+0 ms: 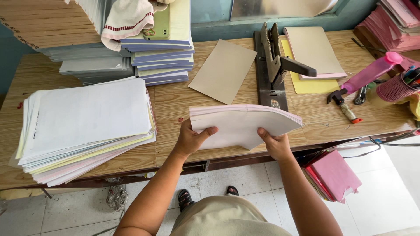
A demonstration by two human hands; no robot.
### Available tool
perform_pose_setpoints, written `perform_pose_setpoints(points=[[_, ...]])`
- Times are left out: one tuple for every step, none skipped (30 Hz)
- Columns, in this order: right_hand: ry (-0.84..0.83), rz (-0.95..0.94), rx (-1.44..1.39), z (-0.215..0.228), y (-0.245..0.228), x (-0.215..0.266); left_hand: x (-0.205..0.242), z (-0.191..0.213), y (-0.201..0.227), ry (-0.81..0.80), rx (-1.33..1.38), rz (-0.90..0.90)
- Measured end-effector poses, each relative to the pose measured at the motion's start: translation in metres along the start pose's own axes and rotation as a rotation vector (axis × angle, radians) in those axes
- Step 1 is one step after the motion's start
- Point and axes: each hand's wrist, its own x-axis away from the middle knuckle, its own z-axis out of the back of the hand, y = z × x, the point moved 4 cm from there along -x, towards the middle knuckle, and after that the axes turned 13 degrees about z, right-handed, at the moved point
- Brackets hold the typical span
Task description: The person folds a stack of white paper in half and then uses a manual binding machine to staple the folded edge. The person repeats this process for multiple sheets of paper.
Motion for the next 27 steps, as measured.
perform_pose_setpoints(points=[[0.001,0.0,0.001,0.0,0.004,0.001,-0.001,0.0,0.001,-0.001,0.001,0.0],[-0.021,-0.013,0.009,0.0,0.008,0.003,-0.001,0.001,0.003,0.05,-0.035,-0.016],[-0.043,-0.025,0.017,-0.001,0.012,0.005,-0.001,0.003,0.006,0.101,-0.071,-0.033],[-0.042,-0.025,0.017,-0.006,0.015,0.007,0.002,0.0,-0.002,0.101,-0.071,-0.034],[-0.055,-0.076,0.09,-0.01,0.021,0.007,0.005,0.0,-0.011,0.173,-0.174,-0.012],[-0.068,-0.127,0.163,-0.015,0.027,0.008,0.007,0.0,-0.019,0.246,-0.278,0.009],[-0.07,-0.128,0.16,-0.021,0.025,0.006,0.008,0.001,-0.02,0.248,-0.28,0.01],[-0.05,-0.213,0.213,-0.025,0.026,0.005,0.008,0.002,-0.021,0.27,-0.384,0.004],[-0.026,-0.299,0.268,-0.028,0.026,0.005,0.008,0.002,-0.022,0.288,-0.487,-0.001],[-0.025,-0.301,0.268,-0.034,0.02,-0.005,0.002,0.002,-0.021,0.286,-0.487,0.001],[0.046,-0.44,0.196,-0.038,0.017,-0.011,-0.002,0.002,-0.02,0.306,-0.567,-0.01],[0.116,-0.579,0.123,-0.043,0.015,-0.017,-0.007,0.002,-0.019,0.325,-0.647,-0.02],[0.119,-0.58,0.122,-0.042,0.024,-0.021,-0.01,0.002,-0.015,0.322,-0.647,-0.02],[0.13,-0.714,0.056,-0.043,0.036,-0.02,-0.015,-0.001,-0.012,0.269,-0.737,0.015],[0.137,-0.851,-0.013,-0.043,0.048,-0.018,-0.017,-0.004,-0.011,0.217,-0.826,0.053],[0.138,-0.854,-0.013,-0.042,0.075,-0.008,-0.019,-0.001,-0.023,0.216,-0.827,0.056],[0.105,-0.928,0.006,-0.041,0.104,0.004,-0.02,0.001,-0.044,0.13,-0.882,0.261],[0.071,-1.002,0.026,-0.04,0.132,0.016,-0.02,0.004,-0.066,0.042,-0.929,0.465],[0.069,-1.008,0.026,-0.04,0.151,0.026,-0.019,0.01,-0.087,0.042,-0.929,0.472],[-0.08,-0.915,0.363,-0.036,0.168,0.031,-0.015,0.019,-0.112,0.075,-0.936,0.637],[-0.227,-0.793,0.692,-0.033,0.184,0.032,-0.015,0.027,-0.137,0.108,-0.938,0.796],[-0.227,-0.793,0.693,-0.043,0.165,0.03,-0.025,0.034,-0.153,0.108,-0.938,0.795],[-0.34,-0.684,0.831,-0.055,0.142,0.031,-0.03,0.039,-0.171,0.088,-0.896,0.798],[-0.452,-0.568,0.963,-0.068,0.119,0.033,-0.034,0.045,-0.189,0.068,-0.855,0.8],[-0.459,-0.573,0.962,-0.066,0.118,0.033,-0.026,0.037,-0.171,0.069,-0.854,0.808],[-0.476,-0.622,0.901,-0.064,0.117,0.034,-0.018,0.03,-0.151,0.061,-0.893,0.782],[-0.485,-0.663,0.844,-0.061,0.116,0.029,-0.019,0.02,-0.129,0.051,-0.933,0.743]])
